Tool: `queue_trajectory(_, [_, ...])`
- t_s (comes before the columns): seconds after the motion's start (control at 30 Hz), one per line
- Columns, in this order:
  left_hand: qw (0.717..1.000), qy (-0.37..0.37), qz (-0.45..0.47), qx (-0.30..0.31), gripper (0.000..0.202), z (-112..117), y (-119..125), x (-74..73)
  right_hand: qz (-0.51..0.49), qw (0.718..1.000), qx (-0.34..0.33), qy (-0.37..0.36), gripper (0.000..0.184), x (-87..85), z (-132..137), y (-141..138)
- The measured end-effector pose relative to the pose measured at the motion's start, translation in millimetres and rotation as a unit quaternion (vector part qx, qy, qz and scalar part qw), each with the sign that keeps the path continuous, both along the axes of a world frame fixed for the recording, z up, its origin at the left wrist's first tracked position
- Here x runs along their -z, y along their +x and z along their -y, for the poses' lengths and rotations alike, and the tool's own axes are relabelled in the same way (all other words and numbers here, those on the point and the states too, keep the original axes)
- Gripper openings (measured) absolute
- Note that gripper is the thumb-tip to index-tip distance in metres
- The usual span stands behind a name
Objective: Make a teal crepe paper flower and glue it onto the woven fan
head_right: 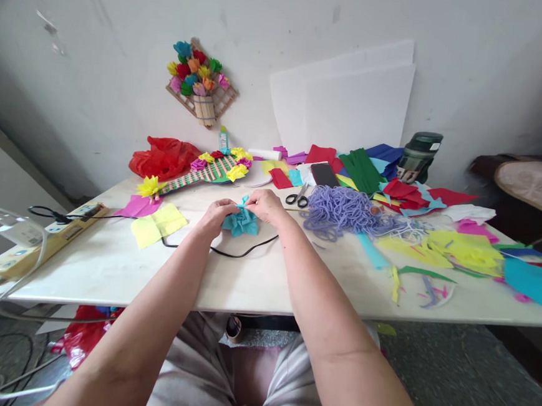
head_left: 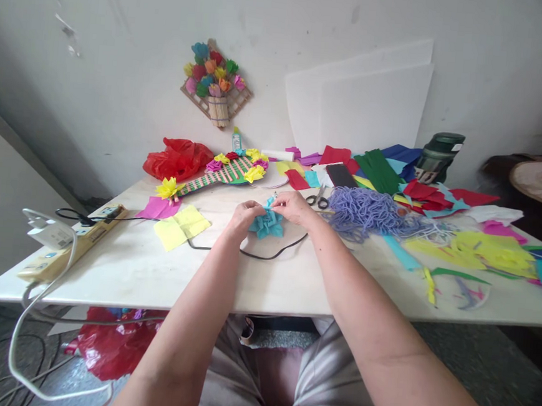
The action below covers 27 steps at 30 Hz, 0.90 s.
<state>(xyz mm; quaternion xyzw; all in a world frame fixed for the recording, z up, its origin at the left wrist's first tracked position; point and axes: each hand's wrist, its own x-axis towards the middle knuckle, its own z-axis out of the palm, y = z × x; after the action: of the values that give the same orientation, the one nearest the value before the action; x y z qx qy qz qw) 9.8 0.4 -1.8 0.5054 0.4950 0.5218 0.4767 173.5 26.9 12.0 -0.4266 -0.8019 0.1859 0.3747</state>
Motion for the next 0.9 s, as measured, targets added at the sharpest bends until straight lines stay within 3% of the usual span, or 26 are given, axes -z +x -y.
queue_trajectory(0.53, [1.0, 0.01, -0.01, 0.009, 0.017, 2.7, 2.3, -1.9, -0.011, 0.999, 0.026, -0.035, 0.006, -0.4, -2.9, 1.6])
queue_trajectory(0.9, [0.998, 0.0, 0.009, 0.069, 0.03, 3.5, -1.8, -0.5, -0.031, 0.999, 0.005, -0.039, 0.01, 1.8, -5.9, 4.3])
